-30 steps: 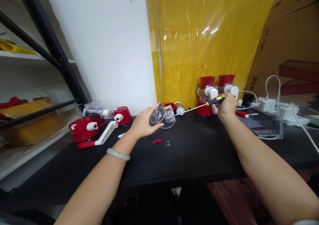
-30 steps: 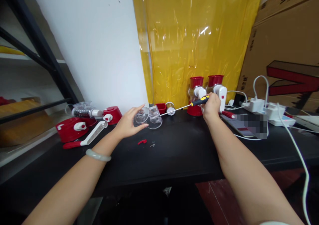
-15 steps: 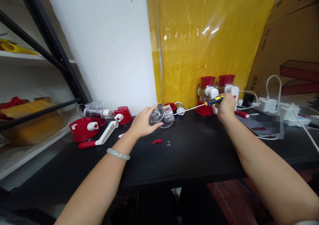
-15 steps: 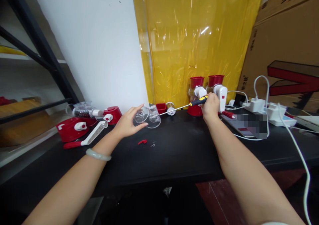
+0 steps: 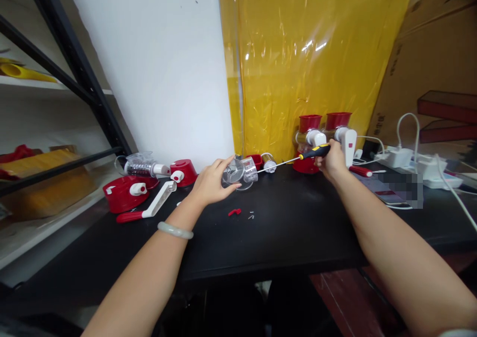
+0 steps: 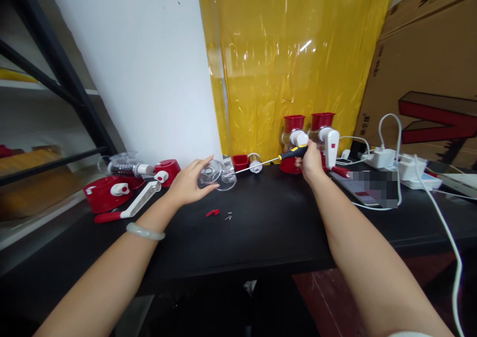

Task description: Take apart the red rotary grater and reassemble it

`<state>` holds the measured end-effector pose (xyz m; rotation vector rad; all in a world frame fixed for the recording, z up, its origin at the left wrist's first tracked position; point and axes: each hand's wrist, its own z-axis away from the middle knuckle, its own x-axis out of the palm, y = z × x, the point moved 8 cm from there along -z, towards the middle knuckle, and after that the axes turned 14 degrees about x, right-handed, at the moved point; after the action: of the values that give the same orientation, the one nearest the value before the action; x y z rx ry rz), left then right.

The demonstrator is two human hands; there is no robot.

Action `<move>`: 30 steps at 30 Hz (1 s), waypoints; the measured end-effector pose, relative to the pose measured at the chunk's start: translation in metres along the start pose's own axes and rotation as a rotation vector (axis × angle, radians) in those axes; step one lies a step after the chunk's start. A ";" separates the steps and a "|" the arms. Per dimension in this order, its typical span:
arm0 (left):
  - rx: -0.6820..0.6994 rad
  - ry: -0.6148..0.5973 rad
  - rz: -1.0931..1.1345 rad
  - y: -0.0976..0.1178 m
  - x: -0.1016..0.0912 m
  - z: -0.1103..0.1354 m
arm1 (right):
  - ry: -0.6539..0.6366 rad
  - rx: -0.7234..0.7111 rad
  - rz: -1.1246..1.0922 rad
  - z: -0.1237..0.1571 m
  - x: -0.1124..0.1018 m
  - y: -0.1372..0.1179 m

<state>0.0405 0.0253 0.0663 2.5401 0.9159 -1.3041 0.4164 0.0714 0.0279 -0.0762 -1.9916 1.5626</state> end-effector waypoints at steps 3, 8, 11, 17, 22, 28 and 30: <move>-0.014 -0.006 -0.010 -0.004 0.001 0.001 | -0.003 0.143 -0.081 -0.001 0.001 0.009; -0.056 0.017 -0.003 -0.010 0.000 0.004 | -0.084 0.105 -0.025 0.006 0.010 0.004; -0.078 0.025 -0.011 -0.012 0.000 0.005 | -0.117 0.013 0.028 0.012 0.012 -0.001; -0.100 0.051 -0.011 -0.015 -0.002 0.007 | -0.078 -0.008 0.080 0.008 0.007 0.003; -0.107 0.058 -0.020 -0.017 -0.003 0.007 | -0.209 0.064 -0.016 0.011 0.017 0.003; -0.109 0.045 -0.022 -0.016 -0.002 0.007 | -0.141 -0.088 0.123 0.015 0.014 -0.008; -0.094 0.052 -0.024 -0.015 -0.003 0.006 | -0.071 -0.098 0.202 0.012 0.008 -0.007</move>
<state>0.0265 0.0336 0.0664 2.5097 0.9961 -1.1776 0.4062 0.0625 0.0359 -0.2722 -2.1726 1.6094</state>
